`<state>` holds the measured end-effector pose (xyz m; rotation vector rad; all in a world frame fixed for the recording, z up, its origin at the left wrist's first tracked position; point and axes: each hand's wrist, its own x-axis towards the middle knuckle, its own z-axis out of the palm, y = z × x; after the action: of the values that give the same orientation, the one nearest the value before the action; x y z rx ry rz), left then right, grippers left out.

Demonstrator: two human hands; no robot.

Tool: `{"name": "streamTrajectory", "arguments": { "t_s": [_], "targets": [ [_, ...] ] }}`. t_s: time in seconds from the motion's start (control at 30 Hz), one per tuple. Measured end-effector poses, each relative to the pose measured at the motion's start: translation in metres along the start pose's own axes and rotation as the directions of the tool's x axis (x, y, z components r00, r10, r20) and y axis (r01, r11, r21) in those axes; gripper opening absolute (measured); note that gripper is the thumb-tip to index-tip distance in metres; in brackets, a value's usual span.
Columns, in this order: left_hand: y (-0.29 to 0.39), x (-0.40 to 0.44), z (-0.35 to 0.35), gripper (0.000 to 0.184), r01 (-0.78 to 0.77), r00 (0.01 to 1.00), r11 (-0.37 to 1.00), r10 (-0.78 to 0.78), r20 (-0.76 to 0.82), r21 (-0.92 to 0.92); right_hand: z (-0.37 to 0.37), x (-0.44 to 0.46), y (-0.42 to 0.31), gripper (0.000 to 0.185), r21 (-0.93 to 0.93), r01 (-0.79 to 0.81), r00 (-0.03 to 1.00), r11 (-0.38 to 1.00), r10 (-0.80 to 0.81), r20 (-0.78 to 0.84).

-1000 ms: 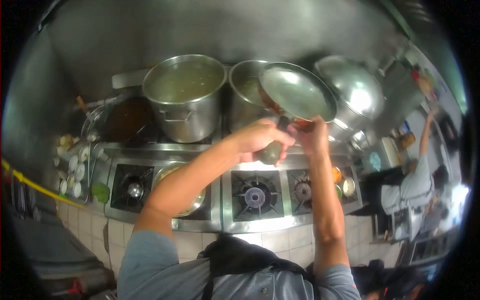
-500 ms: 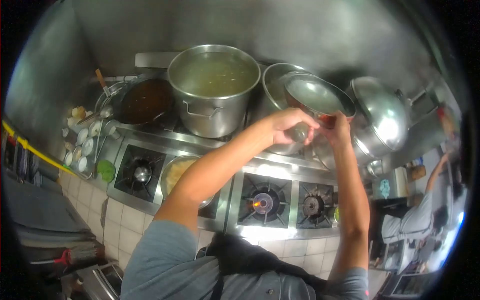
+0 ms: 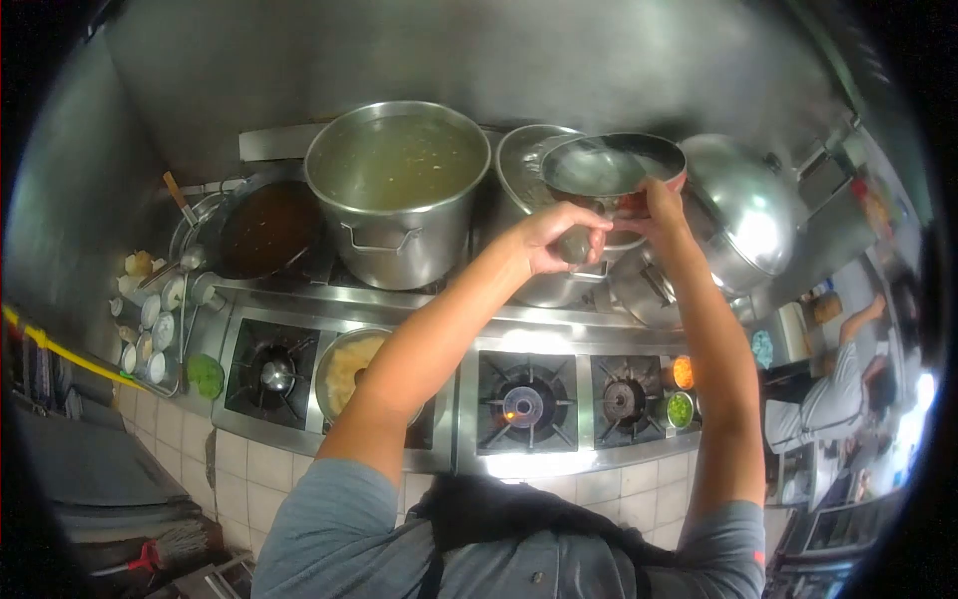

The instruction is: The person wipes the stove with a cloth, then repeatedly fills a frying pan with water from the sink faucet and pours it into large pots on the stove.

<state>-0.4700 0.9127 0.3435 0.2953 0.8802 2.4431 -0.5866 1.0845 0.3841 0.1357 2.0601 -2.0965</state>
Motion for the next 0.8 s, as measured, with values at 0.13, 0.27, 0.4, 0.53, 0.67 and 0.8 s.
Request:
{"name": "streamTrajectory", "arguments": {
  "t_s": [0.13, 0.27, 0.4, 0.53, 0.67, 0.8],
  "targets": [
    [0.000, 0.008, 0.002, 0.018, -0.035, 0.999, 0.999, 0.034, -0.009, -0.021, 0.007, 0.012, -0.019, 0.033, -0.107, 0.049, 0.998, 0.993, -0.052, -0.026],
    [0.003, 0.015, 0.006, 0.018, -0.019, 1.000, 0.997, 0.019, 0.000, -0.078, 0.015, 0.015, -0.040, 0.037, -0.304, 0.149, 0.986, 0.941, -0.164, -0.024],
    [0.002, 0.021, 0.009, 0.016, -0.032, 0.998, 0.997, 0.035, 0.046, -0.065, 0.028, 0.006, -0.070, 0.043, -0.610, 0.201, 0.976, 0.767, -0.213, 0.053],
    [-0.001, 0.034, 0.014, 0.019, -0.057, 0.995, 0.986, 0.069, 0.073, -0.159, 0.053, -0.017, -0.099, 0.046, -0.898, 0.257, 0.936, 0.356, -0.322, 0.141],
    [-0.009, 0.045, 0.016, 0.030, -0.033, 0.990, 0.928, 0.081, 0.115, -0.370, 0.077, 0.011, -0.089, 0.049, -0.936, 0.344, 0.660, -0.074, -0.690, 0.297],
    [-0.023, 0.046, 0.012, 0.031, -0.062, 0.953, 0.876, 0.194, 0.233, -0.478, 0.089, -0.044, -0.084, 0.049, -0.890, 0.443, 0.623, -0.106, -0.678, 0.391]
  ]
}}
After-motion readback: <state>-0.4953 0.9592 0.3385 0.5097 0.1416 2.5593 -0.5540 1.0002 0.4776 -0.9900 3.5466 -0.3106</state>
